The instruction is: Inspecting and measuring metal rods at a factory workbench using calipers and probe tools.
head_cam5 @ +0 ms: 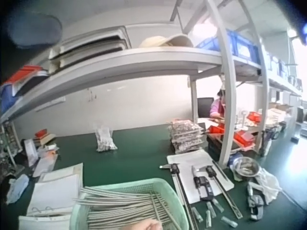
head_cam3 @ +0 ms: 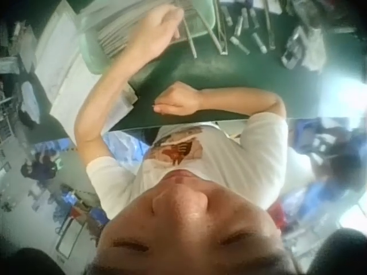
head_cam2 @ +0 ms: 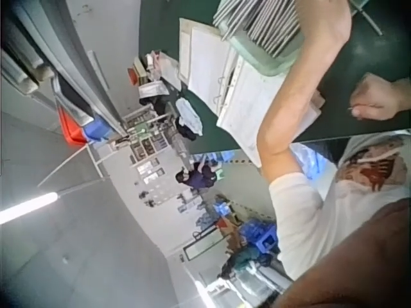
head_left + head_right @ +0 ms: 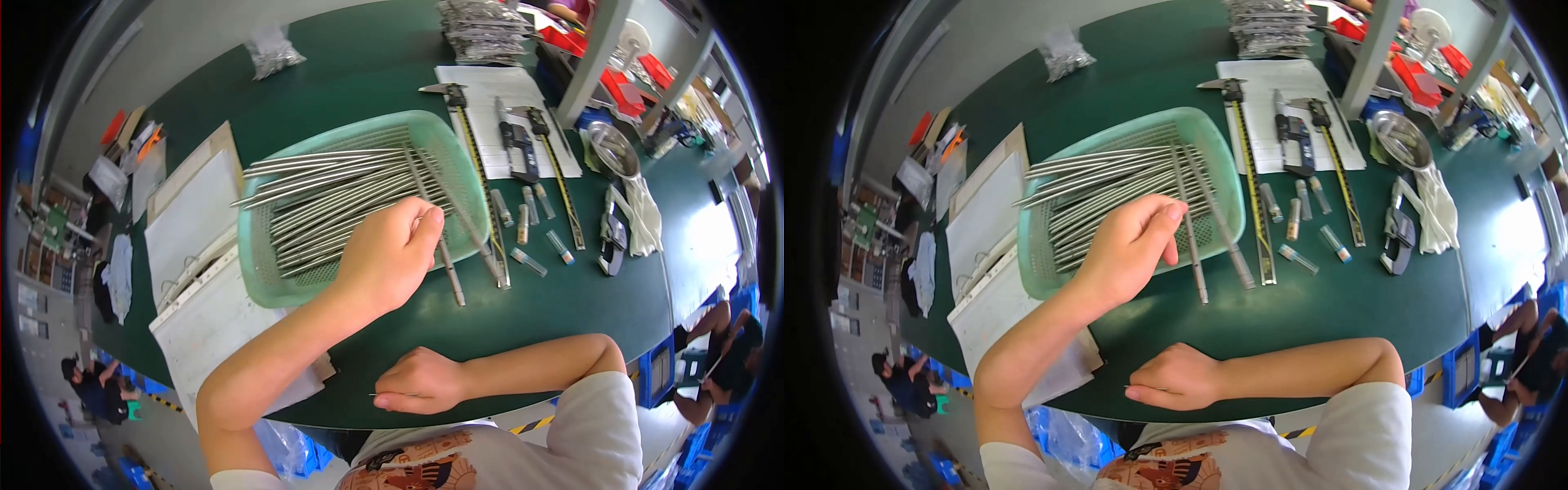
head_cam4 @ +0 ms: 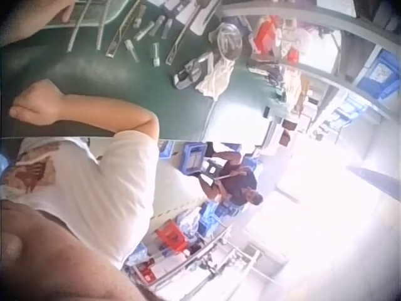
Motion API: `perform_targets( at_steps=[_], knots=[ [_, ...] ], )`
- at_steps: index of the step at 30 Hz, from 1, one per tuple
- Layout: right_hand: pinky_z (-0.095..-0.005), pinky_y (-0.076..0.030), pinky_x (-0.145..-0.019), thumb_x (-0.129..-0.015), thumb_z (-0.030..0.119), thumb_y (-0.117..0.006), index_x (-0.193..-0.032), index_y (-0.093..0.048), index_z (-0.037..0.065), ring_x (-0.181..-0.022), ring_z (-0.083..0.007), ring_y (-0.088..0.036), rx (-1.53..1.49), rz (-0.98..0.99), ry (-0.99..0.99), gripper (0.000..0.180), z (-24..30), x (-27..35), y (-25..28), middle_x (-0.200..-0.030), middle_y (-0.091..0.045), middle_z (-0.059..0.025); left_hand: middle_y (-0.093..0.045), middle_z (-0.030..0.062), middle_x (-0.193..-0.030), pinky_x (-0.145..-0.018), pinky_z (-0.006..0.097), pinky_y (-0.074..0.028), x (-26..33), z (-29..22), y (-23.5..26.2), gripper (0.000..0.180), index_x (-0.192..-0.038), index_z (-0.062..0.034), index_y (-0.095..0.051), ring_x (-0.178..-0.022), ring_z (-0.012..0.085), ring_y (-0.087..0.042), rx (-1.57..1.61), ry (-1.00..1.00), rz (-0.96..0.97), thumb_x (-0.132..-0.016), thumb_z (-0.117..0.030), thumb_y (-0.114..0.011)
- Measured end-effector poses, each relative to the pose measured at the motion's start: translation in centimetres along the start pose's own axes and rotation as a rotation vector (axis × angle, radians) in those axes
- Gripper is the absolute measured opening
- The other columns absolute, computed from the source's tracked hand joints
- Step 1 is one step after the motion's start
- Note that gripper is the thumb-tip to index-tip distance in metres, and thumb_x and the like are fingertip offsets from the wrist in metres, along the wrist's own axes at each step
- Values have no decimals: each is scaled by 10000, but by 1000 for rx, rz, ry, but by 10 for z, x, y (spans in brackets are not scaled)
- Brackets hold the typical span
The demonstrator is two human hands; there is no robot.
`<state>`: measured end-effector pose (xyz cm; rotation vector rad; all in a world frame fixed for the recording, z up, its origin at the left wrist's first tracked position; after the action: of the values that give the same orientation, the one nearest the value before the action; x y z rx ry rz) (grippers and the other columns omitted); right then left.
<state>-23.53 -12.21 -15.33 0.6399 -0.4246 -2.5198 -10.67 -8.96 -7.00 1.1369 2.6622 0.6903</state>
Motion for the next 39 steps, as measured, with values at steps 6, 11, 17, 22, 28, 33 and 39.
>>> perform_targets(
  at_steps=[6, 11, 17, 22, 28, 33, 39],
  knots=[
    [-410, -416, -543, -921, 290, -336, -703, -504, 66, -600, -321, -529, -183, -8, -94, 354, -1, 4, 1, -635, -529, -108, -573, 116, -814, -652, 361, -456, -4, 52, 73, 112, -821, -34, -590, -779, 268, -557, -830, -253, -285, -781, -132, -554],
    [-410, -444, -653, -924, 338, -295, -1060, -509, 69, -710, -328, -568, -199, -28, -188, 369, 3, -1, 2, -800, -576, -132, -536, 131, -883, -692, 386, -467, -5, 77, 115, 130, -839, -17, -560, -876, 293, -529, -1156, -223, -399, -711, -31, -574],
    [-367, -452, -621, -924, 367, -282, -1288, -243, 33, -670, -263, -555, -166, -8, -204, 495, 0, -2, 0, -799, -520, -76, -522, 150, -930, -719, 397, -460, -24, 83, 125, 218, -854, -12, -550, -926, 312, -515, -1334, -329, -410, -640, -1, -589],
    [-424, -436, -634, -923, 263, -358, -1107, -356, 67, -717, -346, -537, -141, -21, -260, 269, -6, -2, -2, -826, -529, -115, -500, 126, -876, -693, 404, -419, -25, 81, 127, 197, -779, -20, -494, -855, 325, -494, -1161, -273, -233, -638, 28, -623],
    [-475, -421, -608, -901, 236, -359, -835, -421, 21, -688, -395, -525, 49, 47, -177, 233, 29, -8, 0, -740, -550, -178, -486, 134, -833, -680, 407, -396, 1, 63, 134, 146, -813, -11, -472, -797, 334, -482, -1029, -281, -213, -711, 34, -566],
    [-457, -421, -503, -759, 176, -482, -640, -505, -11, -549, -386, -537, 239, -61, -52, 222, 89, -17, 51, -606, -553, -214, -526, 156, -883, -697, 423, -405, 15, 59, 126, 122, -928, -11, -474, -828, 363, -516, -1139, -193, -236, -811, -41, -487],
    [-228, -331, -344, -565, 102, -560, -940, -551, -110, -357, -126, -410, 686, -309, -436, 431, 160, -28, 97, -666, -598, -153, -573, 185, -828, -641, 416, -423, 5, 43, 123, 171, -948, -17, -525, -756, 370, -553, -1167, -285, -123, -870, -158, -468]
  ],
)
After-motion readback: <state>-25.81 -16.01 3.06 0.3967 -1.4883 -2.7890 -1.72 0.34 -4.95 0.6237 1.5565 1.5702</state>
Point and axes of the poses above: each hand's wrist, its own x-axis away from the middle knuckle, its own y-axis out of the back of the hand, z = x × y, the point moved 1 cm from there along -x, towards the middle knuckle
